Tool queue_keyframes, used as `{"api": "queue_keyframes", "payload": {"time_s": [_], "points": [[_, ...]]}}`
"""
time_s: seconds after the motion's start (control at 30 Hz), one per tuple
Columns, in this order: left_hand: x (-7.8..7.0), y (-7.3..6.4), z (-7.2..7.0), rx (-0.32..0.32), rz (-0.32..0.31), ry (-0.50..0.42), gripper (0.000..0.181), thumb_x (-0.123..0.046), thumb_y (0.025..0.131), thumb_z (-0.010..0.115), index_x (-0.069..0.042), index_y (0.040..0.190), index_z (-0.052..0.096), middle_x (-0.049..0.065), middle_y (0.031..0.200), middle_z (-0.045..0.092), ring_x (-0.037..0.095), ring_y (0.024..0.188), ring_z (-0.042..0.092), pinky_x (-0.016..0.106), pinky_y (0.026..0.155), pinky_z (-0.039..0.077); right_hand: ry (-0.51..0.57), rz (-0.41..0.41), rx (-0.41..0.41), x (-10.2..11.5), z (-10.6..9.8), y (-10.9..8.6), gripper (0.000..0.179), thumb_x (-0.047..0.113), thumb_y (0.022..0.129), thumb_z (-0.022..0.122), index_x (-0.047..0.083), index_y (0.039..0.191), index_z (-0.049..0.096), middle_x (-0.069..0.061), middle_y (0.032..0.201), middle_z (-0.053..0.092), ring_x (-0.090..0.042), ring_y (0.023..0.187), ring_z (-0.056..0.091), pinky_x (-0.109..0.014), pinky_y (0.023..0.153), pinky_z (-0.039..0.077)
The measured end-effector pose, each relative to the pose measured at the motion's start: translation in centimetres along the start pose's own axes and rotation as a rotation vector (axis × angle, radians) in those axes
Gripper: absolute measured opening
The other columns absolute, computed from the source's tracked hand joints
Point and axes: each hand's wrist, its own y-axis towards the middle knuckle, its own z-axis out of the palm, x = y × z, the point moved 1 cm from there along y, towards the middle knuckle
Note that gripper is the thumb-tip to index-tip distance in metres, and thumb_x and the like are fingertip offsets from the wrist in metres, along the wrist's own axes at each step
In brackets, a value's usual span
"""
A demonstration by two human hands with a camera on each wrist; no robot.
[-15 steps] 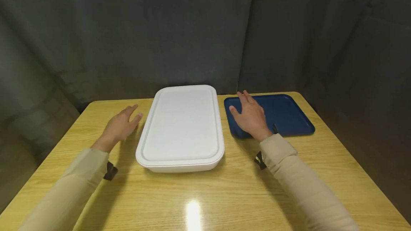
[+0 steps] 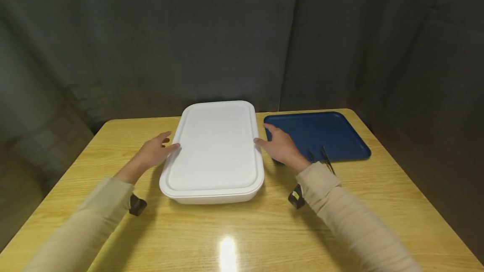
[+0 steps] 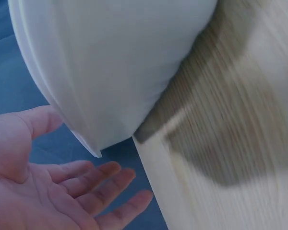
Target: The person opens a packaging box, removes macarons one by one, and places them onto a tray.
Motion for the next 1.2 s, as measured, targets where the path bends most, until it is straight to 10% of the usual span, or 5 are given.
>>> {"api": "queue_keyframes", "payload": {"time_s": [0.3, 1.2], "points": [[0.0, -0.4, 0.6, 0.031, -0.071, -0.108, 0.068, -0.028, 0.105, 0.053, 0.006, 0.157, 0.026, 0.033, 0.146, 0.046, 0.043, 0.127, 0.053, 0.050, 0.106, 0.047, 0.096, 0.041, 0.063, 0.1, 1.5, 0.2, 0.078, 0.035, 0.102, 0.061, 0.004, 0.161, 0.022, -0.027, 0.156, 0.037, -0.043, 0.140, 0.041, -0.054, 0.112, 0.040], [0.3, -0.8, 0.4, -0.020, 0.018, -0.258, 0.058, -0.023, 0.105, 0.056, 0.001, 0.154, 0.038, 0.026, 0.139, 0.053, 0.039, 0.122, 0.056, 0.045, 0.096, 0.054, 0.091, 0.072, 0.009, 1.5, 1.4, 0.1, 0.064, 0.014, 0.098, 0.062, -0.005, 0.154, 0.037, -0.024, 0.136, 0.054, -0.036, 0.122, 0.052, -0.045, 0.101, 0.047]]}}
